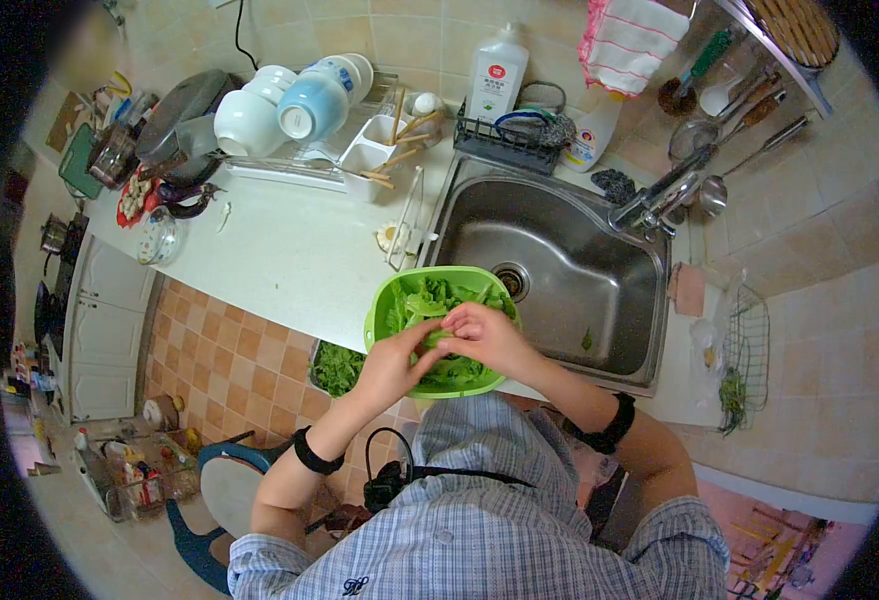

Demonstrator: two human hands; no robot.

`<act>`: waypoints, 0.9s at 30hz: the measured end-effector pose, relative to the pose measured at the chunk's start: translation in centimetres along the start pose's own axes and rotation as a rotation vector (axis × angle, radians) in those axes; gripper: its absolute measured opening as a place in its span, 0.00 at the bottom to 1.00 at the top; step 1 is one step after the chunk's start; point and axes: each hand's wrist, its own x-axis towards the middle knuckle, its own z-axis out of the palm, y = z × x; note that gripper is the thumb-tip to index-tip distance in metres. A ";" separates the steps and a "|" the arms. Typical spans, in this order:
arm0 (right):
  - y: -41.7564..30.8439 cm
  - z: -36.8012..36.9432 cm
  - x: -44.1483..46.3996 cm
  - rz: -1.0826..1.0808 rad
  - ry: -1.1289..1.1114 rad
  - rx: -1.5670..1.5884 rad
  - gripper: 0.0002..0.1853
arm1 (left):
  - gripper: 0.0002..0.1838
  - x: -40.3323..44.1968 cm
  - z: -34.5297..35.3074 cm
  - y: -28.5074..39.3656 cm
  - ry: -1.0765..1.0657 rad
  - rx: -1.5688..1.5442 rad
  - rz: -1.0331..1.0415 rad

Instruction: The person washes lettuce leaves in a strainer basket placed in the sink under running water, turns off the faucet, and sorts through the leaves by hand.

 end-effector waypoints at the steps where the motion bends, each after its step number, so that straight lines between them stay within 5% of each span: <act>1: 0.2 0.1 0.2 0.001 -0.001 -0.001 0.12 | 0.16 -0.3 0.2 -0.6 0.060 0.066 0.046; 4: 0.5 -0.3 1.5 0.111 -0.092 -0.072 0.11 | 0.10 -1.8 -0.8 -3.1 0.069 0.030 -0.103; 6: 0.5 -1.5 2.9 0.003 0.103 -0.742 0.11 | 0.09 -3.1 -1.9 -5.2 0.284 0.037 -0.191; 10: 1.5 -2.4 6.3 -0.044 0.227 -1.225 0.11 | 0.11 -6.8 -3.1 -13.4 0.556 -0.479 -0.532; 12: 1.8 -1.4 8.0 0.219 0.217 -1.474 0.10 | 0.12 -9.1 -2.8 -17.7 0.541 -0.474 -0.650; 14: 3.5 -1.1 9.4 0.290 0.185 -1.494 0.09 | 0.14 -11.6 -1.9 -22.8 0.524 -0.471 -0.769; 17: 5.2 -0.9 10.3 0.407 0.194 -1.438 0.10 | 0.21 -14.1 -1.0 -28.1 0.378 -0.034 -0.665; 19: 5.7 -0.8 10.3 0.445 0.221 -1.370 0.10 | 0.26 -15.1 -0.6 -28.9 0.198 0.348 -0.818; 22: 6.3 -1.7 9.7 0.337 0.264 -1.153 0.08 | 0.25 -14.5 -1.4 -27.9 0.017 0.332 -0.878; 27: 6.5 -2.8 8.2 0.169 0.203 -0.710 0.13 | 0.18 -8.8 -2.1 -18.4 0.160 0.195 -0.750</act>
